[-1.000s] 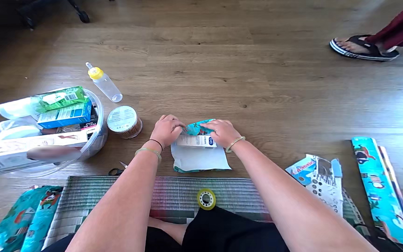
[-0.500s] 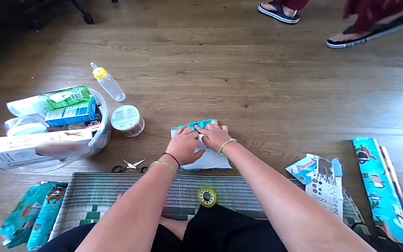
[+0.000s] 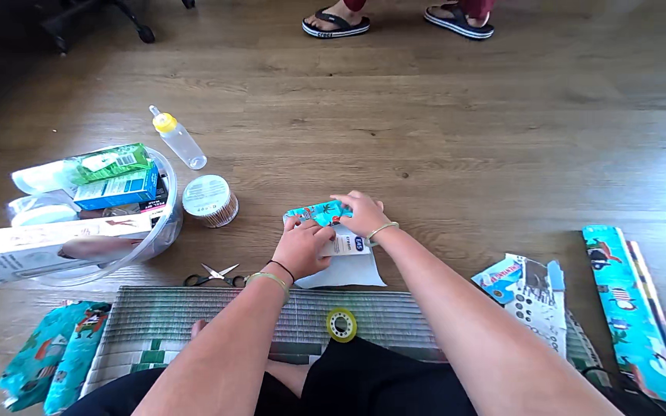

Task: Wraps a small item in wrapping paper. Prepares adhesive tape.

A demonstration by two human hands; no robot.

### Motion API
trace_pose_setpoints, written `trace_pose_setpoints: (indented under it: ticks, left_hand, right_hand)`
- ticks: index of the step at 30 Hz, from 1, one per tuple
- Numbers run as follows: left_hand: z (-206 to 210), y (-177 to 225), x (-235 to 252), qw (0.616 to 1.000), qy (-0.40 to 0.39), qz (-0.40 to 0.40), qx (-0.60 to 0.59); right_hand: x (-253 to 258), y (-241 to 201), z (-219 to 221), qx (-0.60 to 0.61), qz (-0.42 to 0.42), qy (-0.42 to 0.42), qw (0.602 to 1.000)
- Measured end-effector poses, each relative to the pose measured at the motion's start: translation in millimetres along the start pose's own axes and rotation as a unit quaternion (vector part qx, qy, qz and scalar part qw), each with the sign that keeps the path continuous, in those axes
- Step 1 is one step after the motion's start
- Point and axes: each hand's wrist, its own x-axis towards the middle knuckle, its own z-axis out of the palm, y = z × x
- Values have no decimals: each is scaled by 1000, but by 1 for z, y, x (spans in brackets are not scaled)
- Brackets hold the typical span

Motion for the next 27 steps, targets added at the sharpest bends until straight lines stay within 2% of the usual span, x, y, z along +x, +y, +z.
trace_pose_setpoints:
  ticks: [3,7,10,12,14,17,19,21,23,26,27]
  left_hand:
    - [-11,2,5,998,-20,-12,-67]
    - [-33,-4,11,978,-24,-80,-189]
    - [-49,-22,11,963,39,-132,-232]
    - [-61,-36,6,946,106,-210,-224]
    - [-67,-53,-3,928,136,-295,-182]
    - [-60,-64,-22,905,105,-392,-125]
    - [-50,-65,-27,896,59,-425,-112]
    - [-43,-64,-26,895,35,-429,-117]
    - [-44,-62,-22,905,76,-401,-121]
    - [-56,-61,-2,928,161,-310,-125]
    - [-59,-60,5,942,157,-261,-139]
  right_hand:
    - [-1,8,-9,21,-1,28,999]
    - [-1,22,-22,-6,23,-6,1000]
    - [-3,32,-29,-36,36,-20,998]
    - [-4,37,-27,-61,36,-7,997]
    - [-3,41,-22,-62,31,35,997]
    - [1,50,-13,4,-1,97,995]
    - [3,51,-12,79,-1,121,989]
    - [1,51,-17,155,-4,120,981]
    - [1,56,-21,177,-9,95,980]
    - [2,58,-22,130,6,87,988]
    - [1,57,-21,122,6,94,988]
